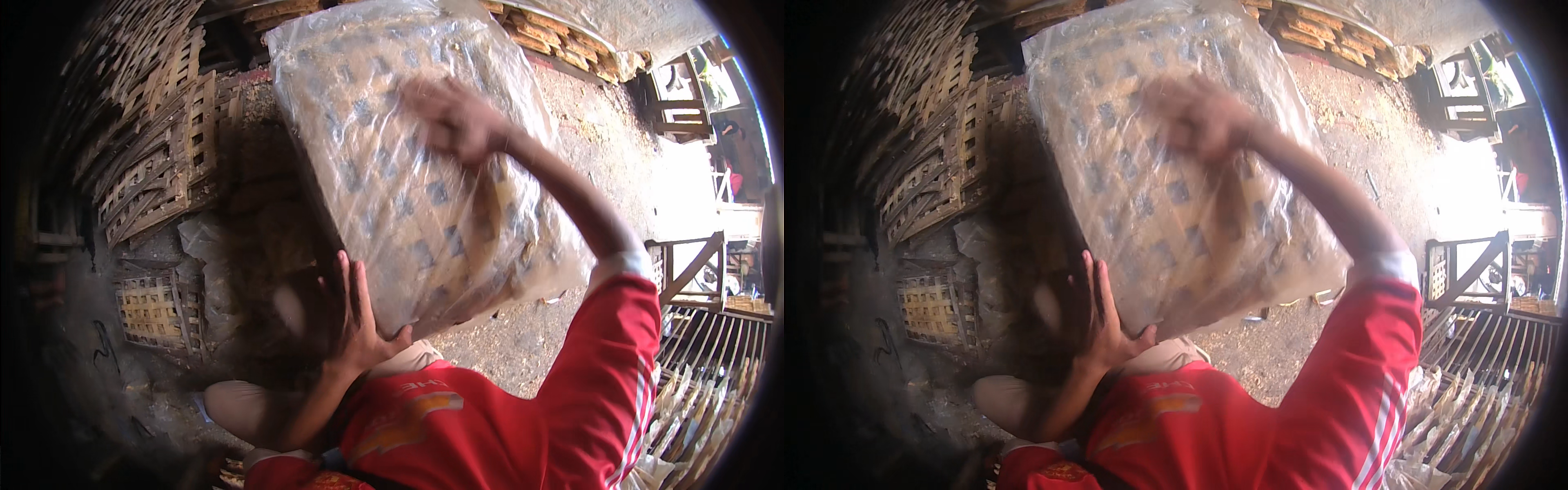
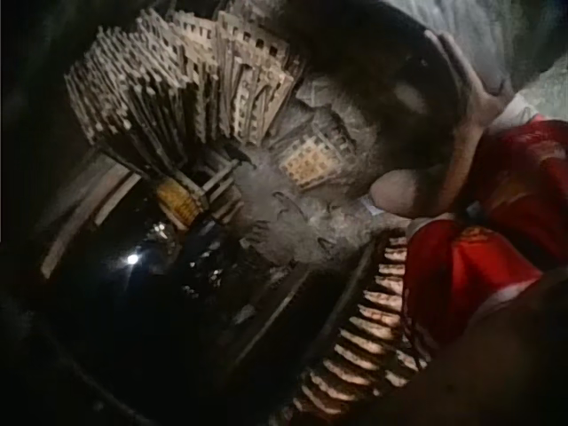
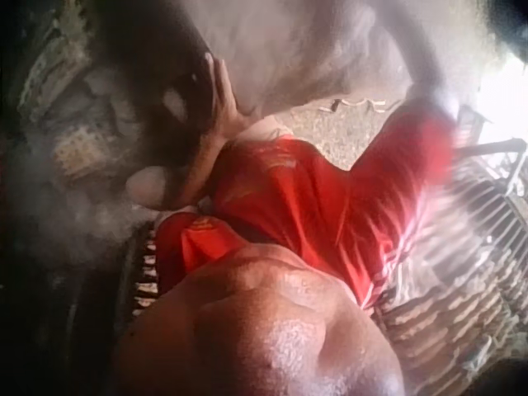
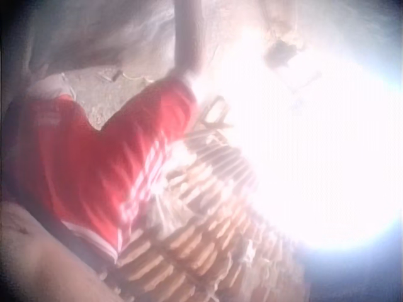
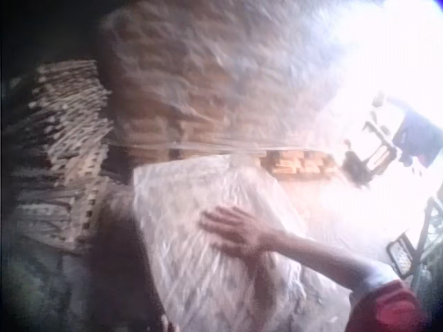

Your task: The person sits on the floor and repeatedly places wooden trays into clear plastic bags, then removes them and repeats the process. The person handles multiple trays and bags, arranging them on the floor.

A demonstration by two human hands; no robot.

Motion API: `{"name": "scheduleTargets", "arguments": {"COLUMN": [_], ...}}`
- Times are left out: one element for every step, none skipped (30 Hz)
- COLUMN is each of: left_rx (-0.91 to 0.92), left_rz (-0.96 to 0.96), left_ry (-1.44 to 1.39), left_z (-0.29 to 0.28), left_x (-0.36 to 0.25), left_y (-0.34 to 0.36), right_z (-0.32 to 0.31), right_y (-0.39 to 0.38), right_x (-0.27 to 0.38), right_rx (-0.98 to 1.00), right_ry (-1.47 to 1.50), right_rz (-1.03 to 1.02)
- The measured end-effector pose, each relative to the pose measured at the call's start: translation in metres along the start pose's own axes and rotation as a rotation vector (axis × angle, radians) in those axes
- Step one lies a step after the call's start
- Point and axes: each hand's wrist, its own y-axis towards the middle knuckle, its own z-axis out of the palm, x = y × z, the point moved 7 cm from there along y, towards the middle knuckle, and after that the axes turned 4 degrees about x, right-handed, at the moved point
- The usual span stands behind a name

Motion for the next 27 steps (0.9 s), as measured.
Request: {"name": "scheduleTargets", "arguments": {"left_rx": [0.020, 0.039, 0.026, -0.003, -0.032, -0.034, -0.039, -0.043, -0.041, -0.041, -0.034, -0.027, 0.001, -0.003, -0.022, -0.048, -0.063, -0.060, -0.054, -0.041, -0.026, -0.014, -0.004, 0.007, 0.012, 0.025, 0.016], "left_rz": [0.017, 0.036, 0.026, 0.013, 0.007, -0.007, -0.032, -0.070, -0.024, -0.015, -0.016, -0.015, 0.056, 0.052, 0.018, -0.014, -0.033, -0.028, -0.017, -0.014, -0.006, 0.005, -0.007, -0.007, -0.007, -0.004, -0.009], "left_ry": [0.013, 0.025, 0.029, 0.030, 0.027, 0.044, 0.066, 0.100, 0.085, 0.093, 0.103, 0.113, 0.102, 0.095, 0.099, 0.109, 0.111, 0.089, 0.077, 0.085, 0.091, 0.083, 0.098, 0.109, 0.118, 0.130, 0.134], "left_z": [0.002, 0.005, 0.003, 0.002, 0.003, 0.003, 0.000, -0.004, 0.005, 0.006, 0.004, 0.002, 0.005, 0.006, 0.004, 0.001, 0.001, 0.004, 0.006, 0.006, 0.006, 0.006, 0.006, 0.006, 0.006, 0.006, 0.003], "left_x": [-0.004, -0.007, -0.009, -0.008, -0.007, -0.005, -0.005, -0.004, -0.002, -0.004, -0.005, -0.007, -0.019, -0.020, -0.016, -0.013, -0.010, -0.007, -0.006, -0.007, -0.010, -0.013, -0.012, -0.012, -0.012, -0.013, -0.017], "left_y": [0.006, 0.012, 0.010, 0.010, 0.011, 0.009, 0.005, -0.002, 0.003, 0.007, 0.008, 0.007, 0.019, 0.020, 0.015, 0.014, 0.010, 0.007, 0.006, 0.006, 0.007, 0.008, 0.007, 0.006, 0.006, 0.006, 0.006], "right_z": [-0.010, 0.001, 0.001, -0.008, -0.022, -0.024, -0.035, -0.041, -0.047, -0.056, -0.053, -0.046, -0.008, 0.006, -0.005, -0.023, -0.044, -0.065, -0.070, -0.057, -0.043, -0.012, 0.009, 0.014, 0.004, 0.006, 0.010], "right_y": [-0.007, -0.016, -0.018, -0.021, -0.023, -0.016, 0.000, 0.019, 0.009, 0.011, 0.008, 0.000, -0.037, -0.039, -0.037, -0.044, -0.055, -0.079, -0.102, -0.118, -0.136, -0.153, -0.172, -0.191, -0.208, -0.231, -0.255], "right_x": [-0.061, -0.130, -0.172, -0.189, -0.179, -0.156, -0.114, -0.069, -0.061, -0.045, -0.029, -0.015, -0.114, -0.169, -0.174, -0.143, -0.085, -0.018, 0.046, 0.097, 0.149, 0.173, 0.161, 0.133, 0.108, 0.082, 0.059], "right_rx": [0.023, 0.130, 0.129, -0.052, -0.274, -0.395, -0.438, -0.426, -0.374, -0.329, -0.281, -0.236, -0.282, 0.078, 0.043, -0.257, -0.468, -0.553, -0.505, -0.281, -0.050, 0.091, 0.072, -0.024, -0.057, -0.025, 0.031], "right_ry": [-0.117, -0.491, -0.441, -0.269, -0.144, -0.069, 0.008, 0.082, 0.056, 0.053, 0.063, 0.073, -0.215, -0.528, -0.447, -0.244, -0.135, -0.082, -0.032, 0.072, 0.187, 0.278, -0.056, 0.094, 0.075, 0.020, -0.035], "right_rz": [0.271, 0.396, 0.575, 0.743, 0.771, 0.643, 0.469, 0.308, 0.257, 0.176, 0.094, 0.013, 0.084, 0.392, 0.568, 0.617, 0.483, 0.316, 0.198, 0.135, 0.095, 0.032, 0.068, 0.248, 0.415, 0.685, 0.948]}}
